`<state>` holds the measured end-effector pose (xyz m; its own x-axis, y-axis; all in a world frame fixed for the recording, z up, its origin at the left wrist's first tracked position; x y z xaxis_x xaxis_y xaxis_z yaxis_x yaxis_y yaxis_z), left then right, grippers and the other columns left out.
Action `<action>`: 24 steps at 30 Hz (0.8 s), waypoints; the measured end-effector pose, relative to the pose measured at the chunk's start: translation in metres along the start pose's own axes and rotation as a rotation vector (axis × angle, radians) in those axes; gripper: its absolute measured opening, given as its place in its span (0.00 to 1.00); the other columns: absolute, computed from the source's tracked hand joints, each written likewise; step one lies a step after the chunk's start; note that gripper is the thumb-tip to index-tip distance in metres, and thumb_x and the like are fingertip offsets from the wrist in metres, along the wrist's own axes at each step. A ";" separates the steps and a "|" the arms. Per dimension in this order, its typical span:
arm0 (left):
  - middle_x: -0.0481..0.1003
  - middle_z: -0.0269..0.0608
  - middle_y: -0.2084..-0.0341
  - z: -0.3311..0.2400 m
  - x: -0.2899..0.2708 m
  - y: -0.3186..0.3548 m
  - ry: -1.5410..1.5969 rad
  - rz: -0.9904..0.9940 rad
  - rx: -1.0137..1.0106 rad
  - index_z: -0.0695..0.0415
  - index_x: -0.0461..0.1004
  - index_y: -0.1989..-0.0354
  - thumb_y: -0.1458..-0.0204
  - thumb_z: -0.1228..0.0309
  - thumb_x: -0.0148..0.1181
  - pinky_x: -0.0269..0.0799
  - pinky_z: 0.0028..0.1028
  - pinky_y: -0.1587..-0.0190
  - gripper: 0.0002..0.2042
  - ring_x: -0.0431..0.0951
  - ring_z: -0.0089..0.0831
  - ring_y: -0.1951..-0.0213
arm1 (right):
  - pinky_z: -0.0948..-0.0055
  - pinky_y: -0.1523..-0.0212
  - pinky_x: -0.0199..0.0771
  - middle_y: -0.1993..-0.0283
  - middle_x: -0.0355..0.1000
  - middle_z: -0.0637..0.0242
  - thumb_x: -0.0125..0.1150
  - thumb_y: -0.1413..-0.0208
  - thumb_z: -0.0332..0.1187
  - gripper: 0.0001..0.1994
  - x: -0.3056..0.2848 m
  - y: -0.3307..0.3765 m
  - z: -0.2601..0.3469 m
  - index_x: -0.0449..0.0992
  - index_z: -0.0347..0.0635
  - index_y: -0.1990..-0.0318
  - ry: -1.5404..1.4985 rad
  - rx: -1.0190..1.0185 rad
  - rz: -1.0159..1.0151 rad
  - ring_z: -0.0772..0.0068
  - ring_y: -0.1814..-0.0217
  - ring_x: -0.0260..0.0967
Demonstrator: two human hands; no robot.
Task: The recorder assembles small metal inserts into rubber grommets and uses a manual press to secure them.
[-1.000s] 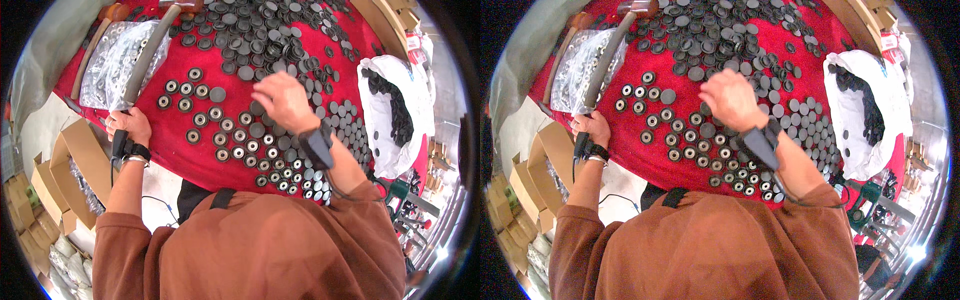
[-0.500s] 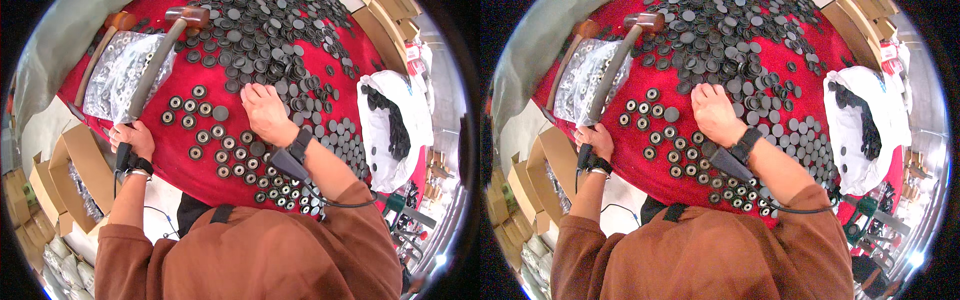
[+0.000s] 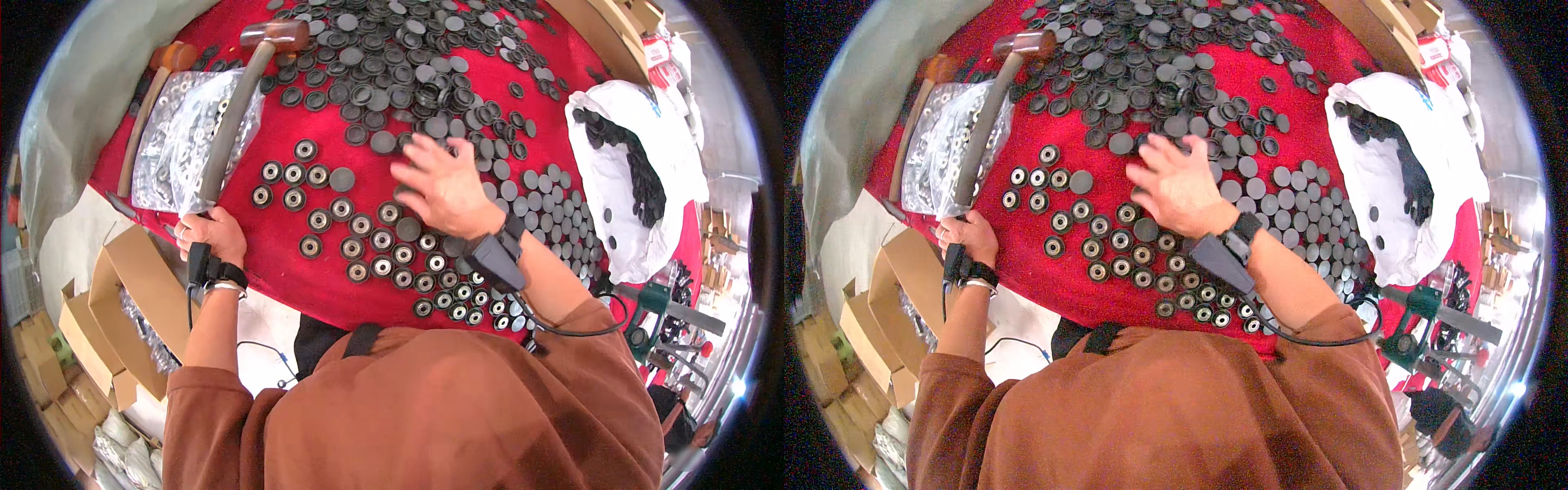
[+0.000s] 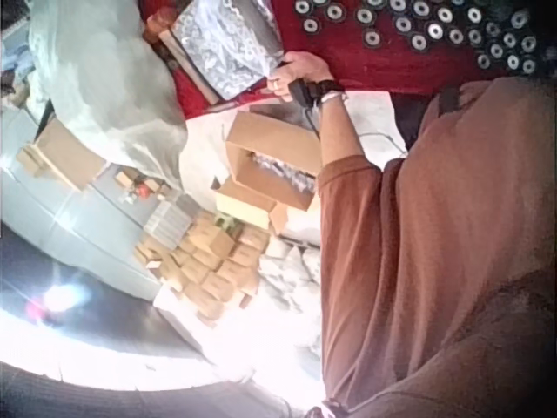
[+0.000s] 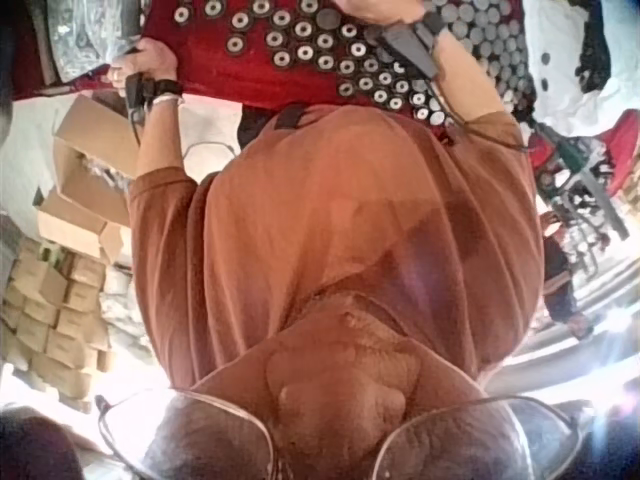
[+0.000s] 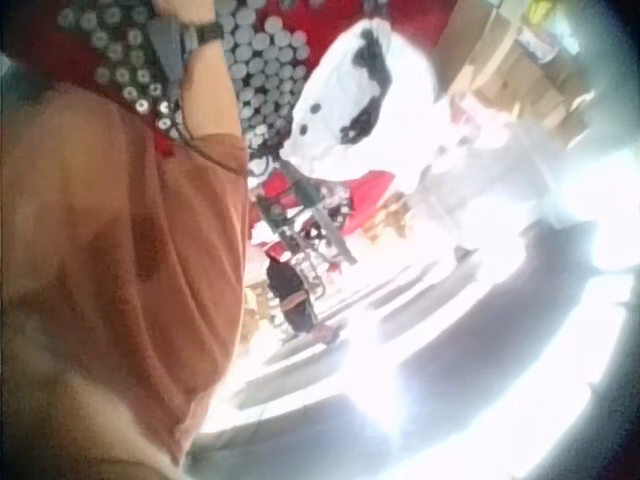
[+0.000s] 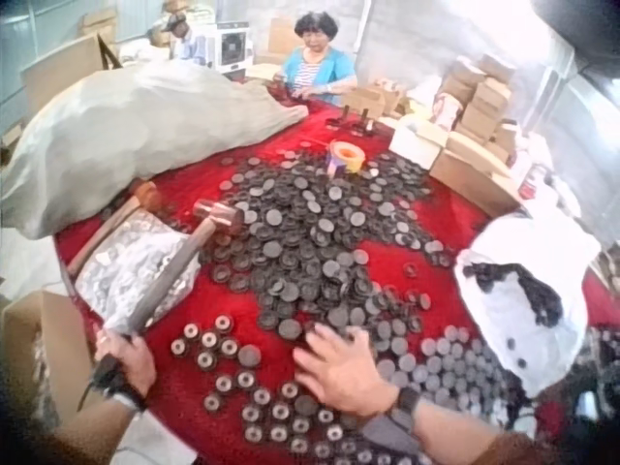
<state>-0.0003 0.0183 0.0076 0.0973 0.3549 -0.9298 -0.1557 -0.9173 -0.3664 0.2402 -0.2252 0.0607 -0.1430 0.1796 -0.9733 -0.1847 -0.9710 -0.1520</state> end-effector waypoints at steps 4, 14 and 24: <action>0.72 0.55 0.67 -0.002 -0.001 -0.002 -0.026 0.054 -0.003 0.64 0.71 0.69 0.55 0.61 0.52 0.68 0.49 0.62 0.16 0.74 0.53 0.64 | 0.45 0.47 0.53 0.49 0.66 0.61 0.58 0.51 0.36 0.13 -0.003 0.007 -0.032 0.73 0.52 0.56 0.302 0.131 -0.087 0.61 0.40 0.59; 0.72 0.57 0.69 0.016 0.019 -0.005 0.019 -0.128 0.093 0.66 0.69 0.70 0.56 0.63 0.52 0.70 0.48 0.65 0.15 0.74 0.53 0.67 | 0.60 0.70 0.71 0.78 0.66 0.63 0.62 0.53 0.32 0.04 -0.025 0.065 -0.001 0.74 0.46 0.71 -0.251 0.372 -0.270 0.58 0.72 0.69; 0.72 0.53 0.70 -0.003 0.005 0.002 -0.108 -0.078 0.078 0.64 0.70 0.68 0.53 0.58 0.51 0.70 0.46 0.66 0.17 0.74 0.49 0.67 | 0.64 0.63 0.74 0.67 0.74 0.56 0.60 0.50 0.32 0.07 -0.042 0.070 -0.058 0.76 0.40 0.66 -0.432 0.783 -0.368 0.56 0.65 0.74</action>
<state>0.0027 0.0180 0.0021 0.0062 0.4457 -0.8951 -0.2279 -0.8710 -0.4353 0.2898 -0.3102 0.0808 -0.2629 0.6457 -0.7169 -0.8627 -0.4900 -0.1249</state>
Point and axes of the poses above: each hand's wrist, its own y-axis away from the middle knuckle, its own x-axis out of the palm, z = x × y, the point moved 2 cm from there along -y, towards the middle knuckle
